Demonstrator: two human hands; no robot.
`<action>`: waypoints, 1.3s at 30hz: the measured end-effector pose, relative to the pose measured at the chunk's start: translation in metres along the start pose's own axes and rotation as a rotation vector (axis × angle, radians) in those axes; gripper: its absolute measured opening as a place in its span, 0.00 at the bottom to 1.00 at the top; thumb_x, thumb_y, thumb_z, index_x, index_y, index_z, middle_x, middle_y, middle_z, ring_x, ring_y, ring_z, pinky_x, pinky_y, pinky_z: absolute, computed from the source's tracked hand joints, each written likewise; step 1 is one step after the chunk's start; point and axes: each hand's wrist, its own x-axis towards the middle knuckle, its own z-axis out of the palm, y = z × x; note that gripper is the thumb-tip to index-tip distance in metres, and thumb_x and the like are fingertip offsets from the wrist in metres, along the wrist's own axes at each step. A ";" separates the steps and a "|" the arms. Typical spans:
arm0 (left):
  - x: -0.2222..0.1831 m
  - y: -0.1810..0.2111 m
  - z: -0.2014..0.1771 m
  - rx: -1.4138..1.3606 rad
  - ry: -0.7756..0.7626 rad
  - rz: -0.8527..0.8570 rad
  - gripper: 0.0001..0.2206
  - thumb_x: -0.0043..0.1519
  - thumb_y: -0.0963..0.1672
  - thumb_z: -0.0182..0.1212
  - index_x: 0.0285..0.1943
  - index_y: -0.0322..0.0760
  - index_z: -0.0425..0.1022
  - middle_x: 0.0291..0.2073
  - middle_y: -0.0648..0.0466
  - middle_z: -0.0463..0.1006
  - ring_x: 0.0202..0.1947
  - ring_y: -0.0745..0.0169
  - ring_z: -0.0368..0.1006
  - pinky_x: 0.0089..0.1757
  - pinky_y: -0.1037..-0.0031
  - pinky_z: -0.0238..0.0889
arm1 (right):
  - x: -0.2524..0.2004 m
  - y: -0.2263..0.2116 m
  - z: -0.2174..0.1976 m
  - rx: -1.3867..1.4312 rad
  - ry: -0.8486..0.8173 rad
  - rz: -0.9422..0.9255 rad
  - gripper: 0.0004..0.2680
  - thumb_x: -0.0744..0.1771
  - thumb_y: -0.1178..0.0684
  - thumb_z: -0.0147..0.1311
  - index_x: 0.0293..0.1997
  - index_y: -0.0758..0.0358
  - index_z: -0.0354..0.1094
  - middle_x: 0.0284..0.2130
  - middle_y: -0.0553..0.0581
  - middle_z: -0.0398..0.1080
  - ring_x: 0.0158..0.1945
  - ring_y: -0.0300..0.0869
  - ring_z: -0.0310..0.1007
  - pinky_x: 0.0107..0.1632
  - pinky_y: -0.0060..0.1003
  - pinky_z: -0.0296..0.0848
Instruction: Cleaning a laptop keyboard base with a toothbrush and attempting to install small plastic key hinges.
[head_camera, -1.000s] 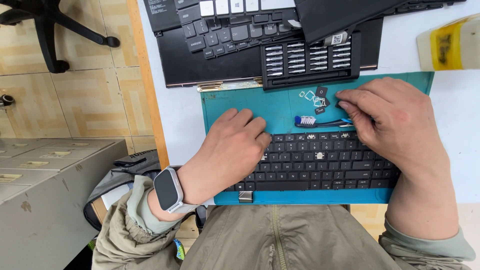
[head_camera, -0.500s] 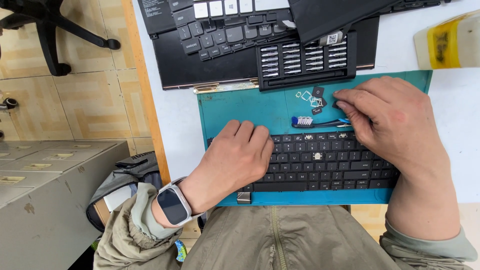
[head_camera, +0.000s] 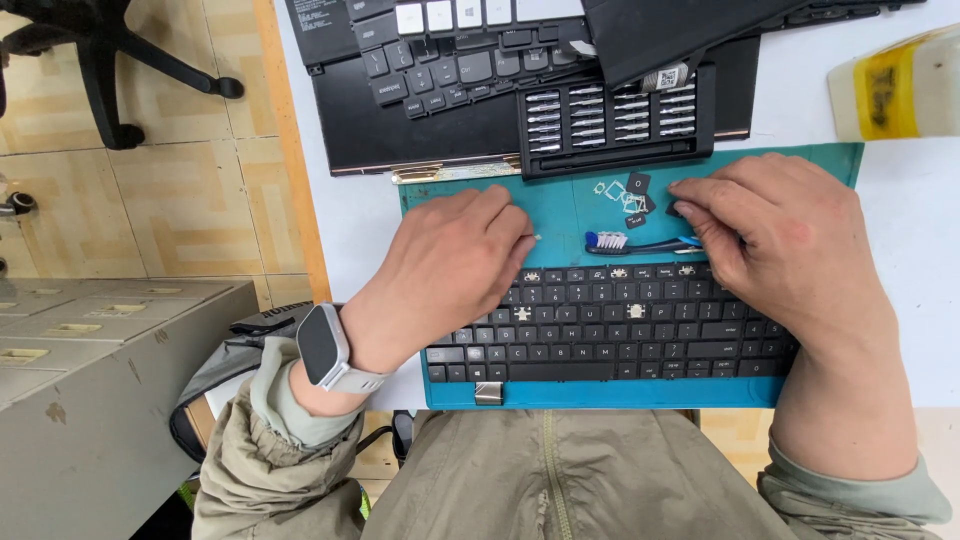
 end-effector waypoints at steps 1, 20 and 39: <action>0.004 0.001 0.001 0.002 0.003 0.002 0.08 0.70 0.43 0.57 0.38 0.36 0.69 0.31 0.52 0.68 0.27 0.50 0.68 0.26 0.60 0.60 | 0.001 0.000 0.000 -0.003 0.003 -0.001 0.02 0.73 0.61 0.60 0.49 0.63 0.77 0.37 0.56 0.74 0.41 0.50 0.74 0.43 0.44 0.72; 0.023 0.000 0.024 0.205 0.076 0.122 0.06 0.61 0.37 0.62 0.39 0.39 0.69 0.32 0.53 0.65 0.27 0.55 0.64 0.23 0.64 0.56 | 0.004 -0.005 -0.007 0.023 0.050 -0.023 0.02 0.71 0.61 0.60 0.48 0.64 0.76 0.36 0.56 0.74 0.39 0.50 0.74 0.41 0.44 0.73; 0.027 0.027 0.024 -0.106 -0.077 -0.257 0.05 0.64 0.43 0.57 0.38 0.38 0.70 0.33 0.52 0.71 0.22 0.41 0.71 0.20 0.54 0.57 | 0.033 -0.048 -0.016 0.160 -0.077 -0.062 0.07 0.70 0.54 0.55 0.50 0.60 0.76 0.35 0.50 0.72 0.34 0.46 0.73 0.28 0.42 0.68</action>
